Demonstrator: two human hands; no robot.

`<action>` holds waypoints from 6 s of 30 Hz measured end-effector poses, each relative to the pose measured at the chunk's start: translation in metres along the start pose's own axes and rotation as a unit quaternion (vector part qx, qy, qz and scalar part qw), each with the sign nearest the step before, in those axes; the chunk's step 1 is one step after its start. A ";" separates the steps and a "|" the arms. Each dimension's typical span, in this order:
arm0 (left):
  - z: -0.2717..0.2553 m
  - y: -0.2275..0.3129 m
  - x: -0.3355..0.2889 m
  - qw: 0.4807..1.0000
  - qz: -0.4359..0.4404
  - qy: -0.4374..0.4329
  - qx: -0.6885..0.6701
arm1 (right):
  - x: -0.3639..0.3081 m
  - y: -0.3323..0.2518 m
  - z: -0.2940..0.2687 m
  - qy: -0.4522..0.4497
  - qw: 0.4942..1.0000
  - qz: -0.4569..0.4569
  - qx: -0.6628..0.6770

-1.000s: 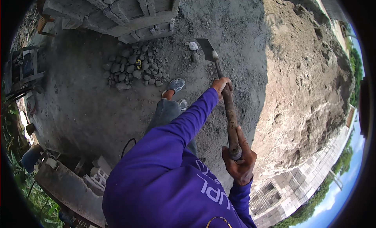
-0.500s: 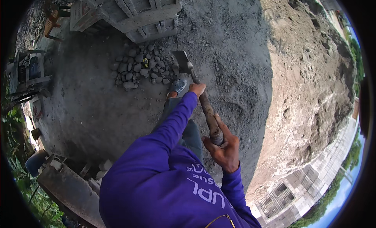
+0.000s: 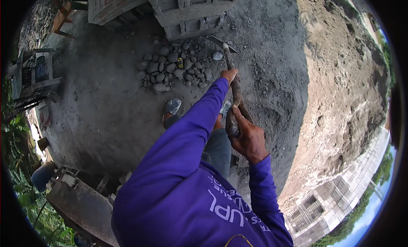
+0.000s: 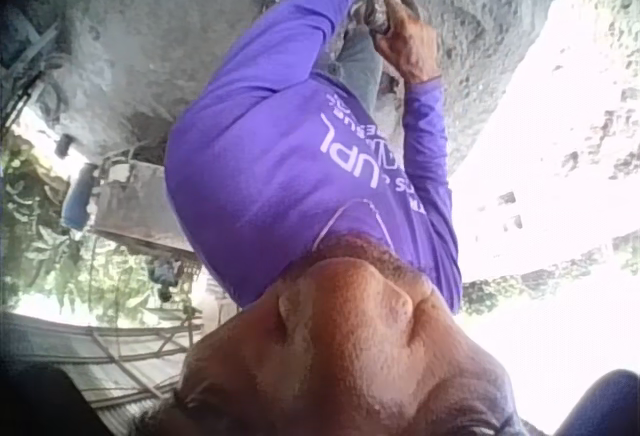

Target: The person uses a shovel to scoop and move sand from a large pile on a construction site. They repeatedly lift and deposit the sand, creating a smaller pile nearby. The person is wearing a purple long-sleeved shirt and grey shorts.

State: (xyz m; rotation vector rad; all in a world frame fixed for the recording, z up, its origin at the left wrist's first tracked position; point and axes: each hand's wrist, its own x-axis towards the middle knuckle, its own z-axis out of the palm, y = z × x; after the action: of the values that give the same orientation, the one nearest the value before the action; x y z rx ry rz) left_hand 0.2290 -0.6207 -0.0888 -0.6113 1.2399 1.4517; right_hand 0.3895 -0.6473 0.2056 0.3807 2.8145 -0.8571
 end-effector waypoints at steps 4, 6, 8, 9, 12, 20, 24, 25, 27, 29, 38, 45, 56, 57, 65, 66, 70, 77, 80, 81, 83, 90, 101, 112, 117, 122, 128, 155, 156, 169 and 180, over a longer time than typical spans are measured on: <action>-0.119 -0.028 -0.008 0.998 0.031 -0.045 -0.012 | 0.000 -0.077 0.062 -0.106 0.993 -0.027 0.044; -0.139 -0.054 -0.056 0.999 -0.003 -0.015 0.037 | -0.022 -0.125 0.068 -0.075 0.992 0.015 0.099; -0.141 -0.059 -0.115 0.997 -0.050 0.019 0.059 | -0.039 -0.160 0.064 -0.107 0.973 0.127 0.158; -0.157 -0.061 -0.119 0.997 -0.057 -0.029 0.047 | -0.036 -0.175 0.056 -0.086 0.968 0.134 0.195; -0.154 -0.048 -0.159 0.989 -0.079 -0.002 0.125 | -0.042 -0.209 0.029 -0.041 0.958 0.154 0.238; -0.151 -0.008 -0.183 0.999 -0.028 0.031 -0.015 | -0.043 -0.212 0.003 -0.048 0.998 -0.008 0.044; -0.170 0.063 -0.125 0.999 -0.024 0.024 -0.029 | 0.002 -0.184 0.072 -0.030 0.996 -0.079 0.002; -0.193 0.078 -0.084 0.999 0.002 0.034 0.040 | 0.018 -0.181 0.089 -0.031 0.995 -0.095 0.009; -0.236 0.080 -0.038 0.970 0.044 0.090 0.220 | 0.040 -0.188 0.114 -0.061 0.988 -0.137 -0.024; -0.262 0.080 -0.030 0.879 0.077 0.170 0.439 | 0.042 -0.198 0.136 -0.118 0.981 -0.152 -0.009; -0.259 0.004 -0.096 0.875 -0.064 0.027 0.479 | -0.027 -0.246 0.104 -0.130 0.983 -0.095 0.088; -0.210 0.050 -0.170 0.928 -0.030 -0.011 0.372 | -0.028 -0.247 0.038 -0.151 0.987 -0.060 -0.006; -0.270 0.070 -0.120 0.889 -0.049 -0.011 0.455 | 0.007 -0.236 0.135 -0.193 0.975 -0.093 0.065; -0.273 0.062 -0.122 0.882 -0.065 -0.019 0.466 | 0.003 -0.241 0.125 -0.191 0.973 -0.085 0.100; -0.251 -0.027 -0.116 0.835 -0.060 -0.043 0.545 | -0.044 -0.260 0.071 -0.116 0.985 0.000 0.128; -0.241 -0.023 -0.117 0.851 -0.049 -0.033 0.522 | -0.042 -0.257 0.062 -0.103 0.989 0.004 0.110; -0.206 0.037 -0.152 0.907 -0.053 -0.064 0.413 | -0.036 -0.250 0.040 -0.157 0.987 0.038 -0.003; -0.223 0.024 -0.055 0.887 -0.008 0.018 0.461 | -0.006 -0.201 0.124 -0.121 0.992 -0.008 0.021; -0.258 -0.029 -0.068 0.878 -0.074 -0.023 0.472 | -0.029 -0.223 0.120 -0.151 0.983 0.025 0.097; -0.276 -0.052 -0.065 0.883 -0.070 -0.005 0.464 | -0.038 -0.232 0.116 -0.153 0.981 0.021 0.119; -0.235 -0.062 -0.110 0.865 -0.102 -0.029 0.491 | -0.059 -0.237 0.105 -0.154 0.977 0.061 0.135; -0.185 -0.048 -0.148 0.904 -0.063 -0.007 0.424 | -0.067 -0.238 0.030 -0.131 0.988 0.066 0.043; -0.189 -0.002 -0.022 0.905 -0.015 -0.032 0.425 | -0.010 -0.188 0.109 -0.050 0.998 0.026 -0.024; -0.146 0.053 -0.015 0.942 -0.006 -0.010 0.336 | 0.029 -0.151 0.114 -0.093 0.994 0.006 -0.063; -0.185 -0.022 -0.054 0.933 -0.011 -0.042 0.356 | -0.010 -0.190 0.066 -0.145 0.989 0.025 -0.019; -0.167 -0.048 -0.137 0.936 -0.059 -0.033 0.346 | -0.049 -0.218 0.028 -0.114 0.992 0.060 -0.015; -0.139 -0.041 -0.119 0.909 -0.062 -0.055 0.408 | -0.066 -0.195 0.086 -0.058 0.990 0.130 0.005; -0.030 -0.114 -0.052 0.900 -0.069 -0.015 0.431 | -0.116 -0.060 0.058 -0.010 0.983 0.141 0.113; -0.024 -0.123 -0.075 0.906 -0.060 0.015 0.419 | -0.132 -0.057 0.043 0.023 0.975 0.152 0.162; 0.103 -0.317 0.017 0.944 -0.044 0.063 -0.320 | -0.389 0.171 -0.057 0.224 0.780 0.471 0.346; 0.159 -0.566 0.050 0.910 -0.346 0.182 -0.141 | -0.555 0.364 0.025 0.368 0.548 0.704 0.262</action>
State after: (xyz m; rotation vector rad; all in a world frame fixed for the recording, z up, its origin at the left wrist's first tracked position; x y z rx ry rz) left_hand 0.7779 -0.5256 -0.2842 -1.4107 0.9328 0.9274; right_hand 1.0262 -0.4752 0.1277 2.9661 1.3211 -1.0195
